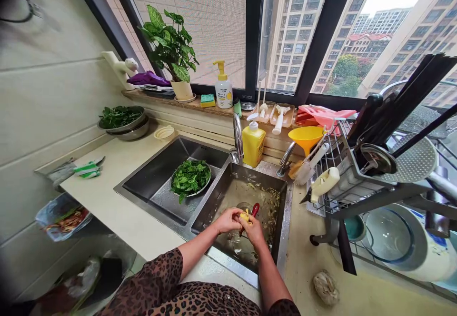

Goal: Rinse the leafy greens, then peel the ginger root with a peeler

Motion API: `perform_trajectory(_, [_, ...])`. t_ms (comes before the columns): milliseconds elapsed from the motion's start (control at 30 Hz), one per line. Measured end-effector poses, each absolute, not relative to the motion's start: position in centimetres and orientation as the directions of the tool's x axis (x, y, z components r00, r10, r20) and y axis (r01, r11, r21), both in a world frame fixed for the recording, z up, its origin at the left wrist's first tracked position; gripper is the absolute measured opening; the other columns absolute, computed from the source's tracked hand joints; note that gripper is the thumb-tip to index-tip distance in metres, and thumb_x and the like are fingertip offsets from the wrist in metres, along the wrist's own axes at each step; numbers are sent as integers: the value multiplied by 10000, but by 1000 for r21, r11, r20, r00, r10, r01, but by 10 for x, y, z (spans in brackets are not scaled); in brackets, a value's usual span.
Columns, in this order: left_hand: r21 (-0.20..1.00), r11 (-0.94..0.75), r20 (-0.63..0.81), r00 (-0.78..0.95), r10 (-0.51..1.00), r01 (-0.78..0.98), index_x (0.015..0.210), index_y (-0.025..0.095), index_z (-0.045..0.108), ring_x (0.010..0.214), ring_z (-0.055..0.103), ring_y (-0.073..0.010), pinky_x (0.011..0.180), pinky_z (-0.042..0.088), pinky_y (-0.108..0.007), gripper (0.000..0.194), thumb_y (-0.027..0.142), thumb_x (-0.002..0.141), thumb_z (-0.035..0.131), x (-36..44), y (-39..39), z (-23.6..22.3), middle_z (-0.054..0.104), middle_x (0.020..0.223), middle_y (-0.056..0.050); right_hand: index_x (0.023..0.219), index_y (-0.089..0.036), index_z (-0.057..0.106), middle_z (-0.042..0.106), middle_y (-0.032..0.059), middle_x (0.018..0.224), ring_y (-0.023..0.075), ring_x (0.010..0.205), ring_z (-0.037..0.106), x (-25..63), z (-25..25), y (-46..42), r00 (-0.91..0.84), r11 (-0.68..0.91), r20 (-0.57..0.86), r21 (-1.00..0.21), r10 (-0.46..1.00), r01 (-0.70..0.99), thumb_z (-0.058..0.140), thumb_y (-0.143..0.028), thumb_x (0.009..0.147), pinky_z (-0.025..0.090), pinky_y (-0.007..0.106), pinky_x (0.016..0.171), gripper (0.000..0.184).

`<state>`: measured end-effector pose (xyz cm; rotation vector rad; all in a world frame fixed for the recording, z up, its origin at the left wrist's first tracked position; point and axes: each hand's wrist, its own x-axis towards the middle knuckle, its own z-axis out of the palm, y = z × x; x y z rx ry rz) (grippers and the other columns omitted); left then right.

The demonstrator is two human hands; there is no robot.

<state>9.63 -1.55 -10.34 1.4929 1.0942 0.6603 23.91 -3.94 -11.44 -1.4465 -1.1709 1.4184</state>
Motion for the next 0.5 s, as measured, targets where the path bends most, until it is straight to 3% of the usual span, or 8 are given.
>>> perform_trajectory(133, [948, 315, -313, 323, 893, 46, 911, 115, 638, 679, 534, -122, 564, 392, -214, 336, 230, 600, 582, 91, -11, -101, 629, 828, -45, 807, -154, 669, 567, -19, 611, 112, 542, 447, 240, -112, -41, -144, -279, -291, -955, 946, 101, 643, -489, 625, 341, 225, 523, 382])
perform_trajectory(300, [917, 394, -390, 334, 858, 57, 740, 107, 678, 526, 468, -86, 507, 358, -208, 240, 236, 558, 589, 89, -10, -101, 602, 634, -7, 714, -147, 641, 530, -26, 571, 102, 531, 420, 237, -113, -44, -333, -193, -249, -962, 909, 192, 602, -487, 669, 308, 216, 516, 346])
perform_trajectory(400, [923, 378, -380, 301, 874, 67, 692, 102, 680, 526, 463, -87, 513, 347, -208, 218, 224, 530, 601, 92, -12, -104, 589, 606, 0, 730, -152, 636, 575, -3, 602, 121, 545, 468, 236, -113, -48, -242, -118, -232, -905, 942, 408, 595, -495, 673, 310, 218, 514, 350])
perform_trajectory(500, [922, 375, -388, 278, 879, 102, 665, 97, 679, 522, 465, -94, 523, 346, -214, 219, 246, 510, 633, 96, -13, -107, 575, 569, 7, 760, -179, 640, 628, 33, 622, 155, 553, 537, 235, -108, -53, -124, -58, -198, -718, 972, 694, 567, -519, 691, 299, 225, 499, 355])
